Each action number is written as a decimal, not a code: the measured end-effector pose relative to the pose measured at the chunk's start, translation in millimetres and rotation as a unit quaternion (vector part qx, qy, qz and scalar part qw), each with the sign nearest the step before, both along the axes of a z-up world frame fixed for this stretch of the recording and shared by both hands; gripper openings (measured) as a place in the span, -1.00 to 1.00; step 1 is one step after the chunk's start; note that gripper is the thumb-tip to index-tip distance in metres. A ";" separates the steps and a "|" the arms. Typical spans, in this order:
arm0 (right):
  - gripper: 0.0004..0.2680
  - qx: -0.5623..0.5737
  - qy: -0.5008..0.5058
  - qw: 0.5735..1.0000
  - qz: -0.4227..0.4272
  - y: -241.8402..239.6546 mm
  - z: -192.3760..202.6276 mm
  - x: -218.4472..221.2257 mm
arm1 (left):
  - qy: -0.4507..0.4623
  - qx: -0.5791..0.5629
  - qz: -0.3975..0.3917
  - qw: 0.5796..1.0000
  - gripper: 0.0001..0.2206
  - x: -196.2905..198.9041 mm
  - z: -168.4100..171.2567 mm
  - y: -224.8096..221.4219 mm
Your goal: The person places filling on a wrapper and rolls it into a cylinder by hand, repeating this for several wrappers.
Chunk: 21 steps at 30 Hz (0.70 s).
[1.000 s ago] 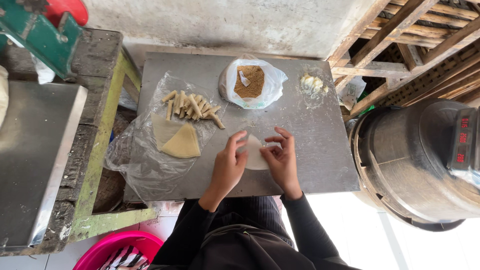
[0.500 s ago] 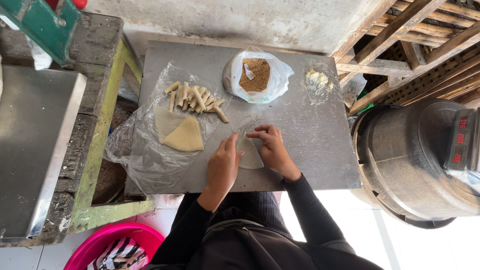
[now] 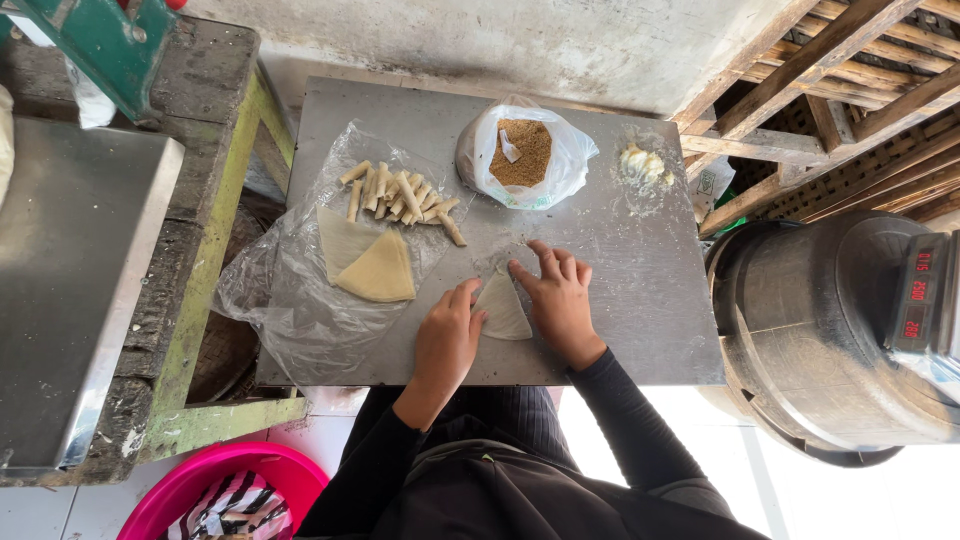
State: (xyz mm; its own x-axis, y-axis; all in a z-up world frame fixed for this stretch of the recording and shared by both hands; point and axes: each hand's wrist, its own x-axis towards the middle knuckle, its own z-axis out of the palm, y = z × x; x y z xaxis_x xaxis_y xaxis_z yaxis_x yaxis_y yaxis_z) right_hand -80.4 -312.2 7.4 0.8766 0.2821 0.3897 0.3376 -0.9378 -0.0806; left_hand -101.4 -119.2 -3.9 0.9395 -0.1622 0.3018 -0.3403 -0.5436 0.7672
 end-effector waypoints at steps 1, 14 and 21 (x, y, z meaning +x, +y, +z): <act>-0.58 0.003 0.000 1.000 -0.005 -1.5 1.5 1.3 | 0.006 -0.008 -0.001 1.000 -0.60 0.7 0.0 0.2; -0.63 0.107 0.011 0.994 -0.027 -29.0 6.6 41.9 | -0.014 -0.048 -0.013 0.999 -0.64 3.4 -7.0 5.2; -0.89 0.054 -0.107 0.990 -0.078 -12.4 4.8 189.2 | -0.023 -0.056 -0.024 0.998 -0.66 0.5 -4.9 9.8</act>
State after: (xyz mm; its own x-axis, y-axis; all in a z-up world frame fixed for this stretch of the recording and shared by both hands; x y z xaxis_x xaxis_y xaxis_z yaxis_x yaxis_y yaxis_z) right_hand 108.8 -324.6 12.3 0.8006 0.0971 0.5913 0.2105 -0.9695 -0.1258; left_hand -100.9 -109.4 -8.9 0.9159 -0.1695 0.3640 -0.4009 -0.4368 0.8053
